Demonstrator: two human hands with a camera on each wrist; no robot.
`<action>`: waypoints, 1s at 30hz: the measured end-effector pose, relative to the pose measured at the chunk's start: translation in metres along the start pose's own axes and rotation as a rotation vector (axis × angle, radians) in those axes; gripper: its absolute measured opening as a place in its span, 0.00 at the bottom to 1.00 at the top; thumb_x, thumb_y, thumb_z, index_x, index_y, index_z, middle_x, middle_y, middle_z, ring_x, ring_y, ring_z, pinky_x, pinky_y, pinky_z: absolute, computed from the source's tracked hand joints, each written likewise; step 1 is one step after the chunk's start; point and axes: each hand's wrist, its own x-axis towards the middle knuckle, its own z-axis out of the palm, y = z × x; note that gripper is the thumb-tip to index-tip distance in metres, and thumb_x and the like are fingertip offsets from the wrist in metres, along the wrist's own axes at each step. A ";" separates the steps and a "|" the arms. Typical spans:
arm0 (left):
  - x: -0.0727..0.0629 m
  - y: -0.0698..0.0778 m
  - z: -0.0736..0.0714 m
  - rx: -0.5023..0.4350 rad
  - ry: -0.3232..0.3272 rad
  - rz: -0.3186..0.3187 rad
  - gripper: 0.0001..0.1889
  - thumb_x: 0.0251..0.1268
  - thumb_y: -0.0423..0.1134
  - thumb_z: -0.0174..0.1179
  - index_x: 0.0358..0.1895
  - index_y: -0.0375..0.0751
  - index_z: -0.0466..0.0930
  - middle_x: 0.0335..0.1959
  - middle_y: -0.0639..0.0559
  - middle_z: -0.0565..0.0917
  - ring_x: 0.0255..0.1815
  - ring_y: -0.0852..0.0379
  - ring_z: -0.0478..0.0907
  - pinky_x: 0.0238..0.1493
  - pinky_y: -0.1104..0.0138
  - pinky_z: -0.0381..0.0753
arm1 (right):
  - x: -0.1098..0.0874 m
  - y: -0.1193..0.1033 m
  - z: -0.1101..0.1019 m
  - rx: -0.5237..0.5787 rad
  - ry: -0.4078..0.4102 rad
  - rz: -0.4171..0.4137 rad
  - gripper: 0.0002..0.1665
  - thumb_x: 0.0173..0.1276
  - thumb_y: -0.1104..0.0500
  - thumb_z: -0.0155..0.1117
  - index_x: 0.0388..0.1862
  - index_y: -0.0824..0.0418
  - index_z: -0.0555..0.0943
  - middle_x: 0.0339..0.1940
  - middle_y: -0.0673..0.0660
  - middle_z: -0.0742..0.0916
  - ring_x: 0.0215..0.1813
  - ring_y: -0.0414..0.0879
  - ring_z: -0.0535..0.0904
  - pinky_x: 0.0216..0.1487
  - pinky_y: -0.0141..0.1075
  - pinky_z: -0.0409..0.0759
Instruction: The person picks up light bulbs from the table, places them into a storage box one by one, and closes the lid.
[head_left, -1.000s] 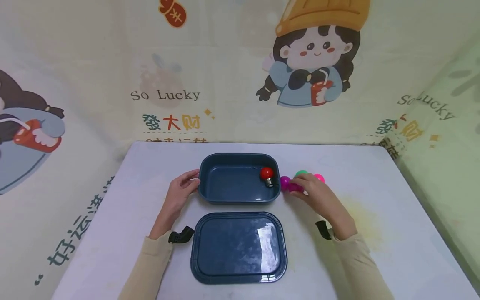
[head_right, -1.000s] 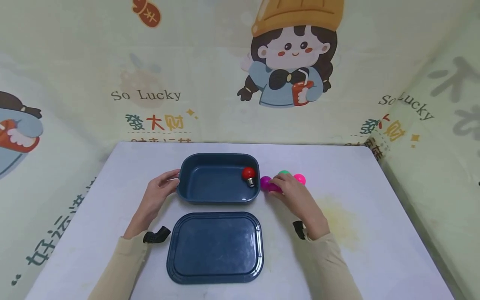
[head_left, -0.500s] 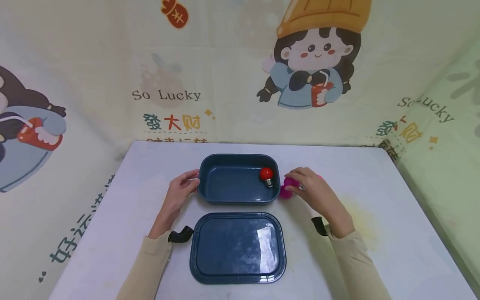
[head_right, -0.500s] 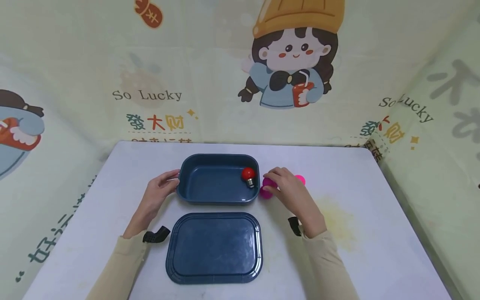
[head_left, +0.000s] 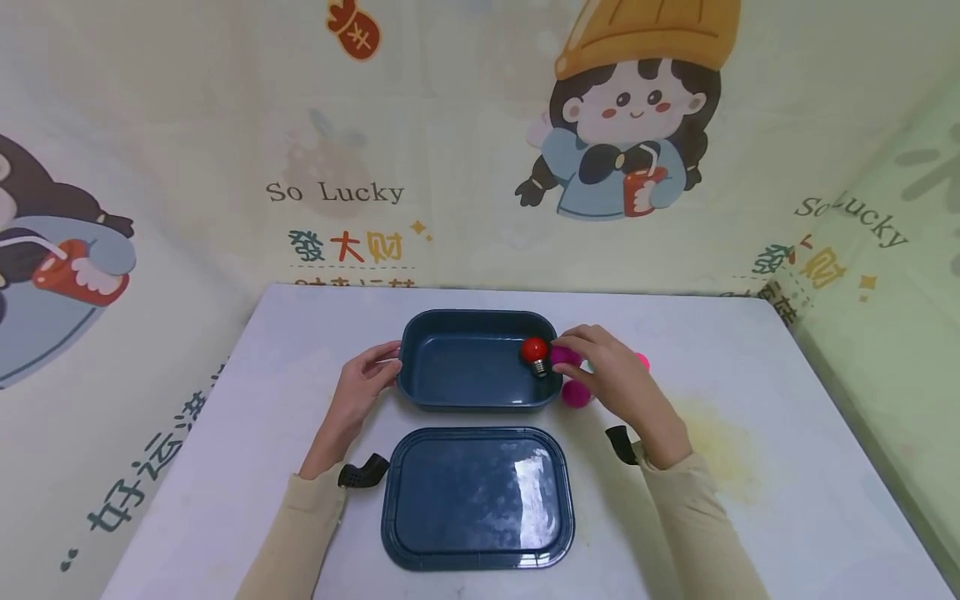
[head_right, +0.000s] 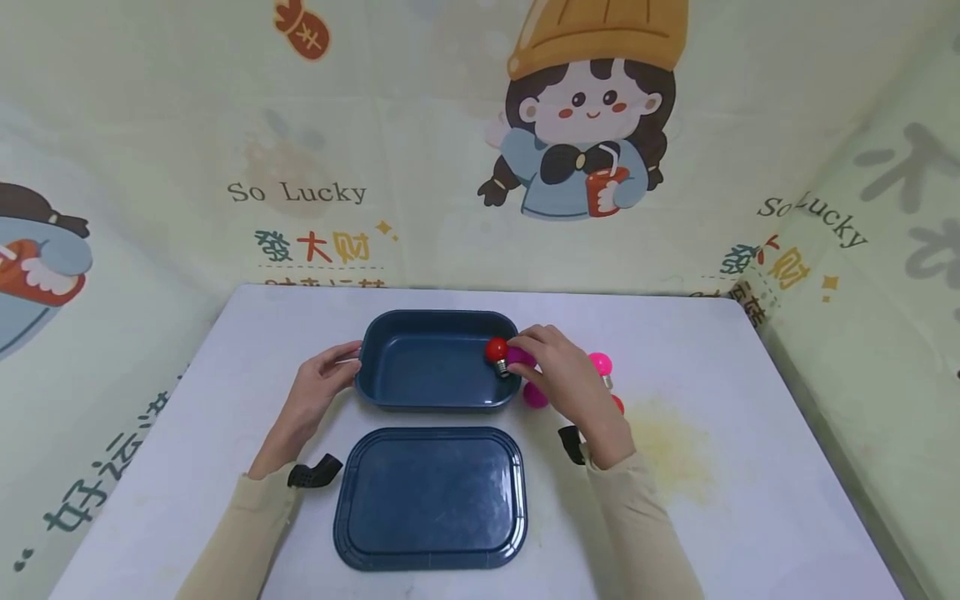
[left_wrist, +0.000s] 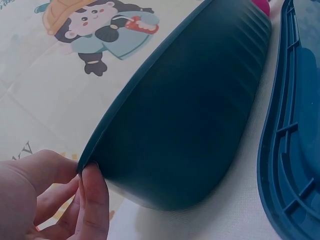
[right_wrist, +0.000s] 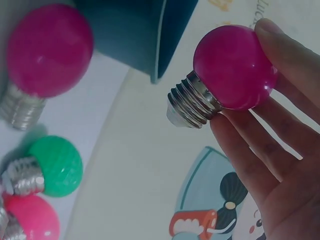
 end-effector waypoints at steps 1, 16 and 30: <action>0.000 0.000 0.000 -0.001 0.001 -0.001 0.23 0.74 0.39 0.57 0.69 0.37 0.71 0.63 0.37 0.75 0.48 0.68 0.80 0.45 0.74 0.81 | 0.002 -0.002 0.001 0.003 -0.001 -0.001 0.26 0.56 0.57 0.79 0.53 0.61 0.84 0.49 0.58 0.86 0.52 0.51 0.80 0.49 0.45 0.85; -0.002 0.002 -0.002 0.012 0.003 -0.009 0.24 0.74 0.42 0.58 0.69 0.39 0.71 0.64 0.38 0.75 0.51 0.65 0.80 0.47 0.75 0.80 | 0.020 -0.016 0.022 0.016 -0.003 -0.076 0.26 0.55 0.56 0.80 0.52 0.61 0.85 0.48 0.58 0.86 0.52 0.51 0.81 0.49 0.41 0.85; -0.001 0.001 0.000 0.004 0.009 -0.014 0.24 0.73 0.42 0.59 0.69 0.39 0.72 0.64 0.38 0.76 0.56 0.54 0.79 0.47 0.74 0.81 | 0.029 -0.024 0.044 -0.005 -0.072 -0.114 0.23 0.56 0.57 0.79 0.50 0.62 0.85 0.49 0.58 0.86 0.52 0.51 0.81 0.51 0.41 0.84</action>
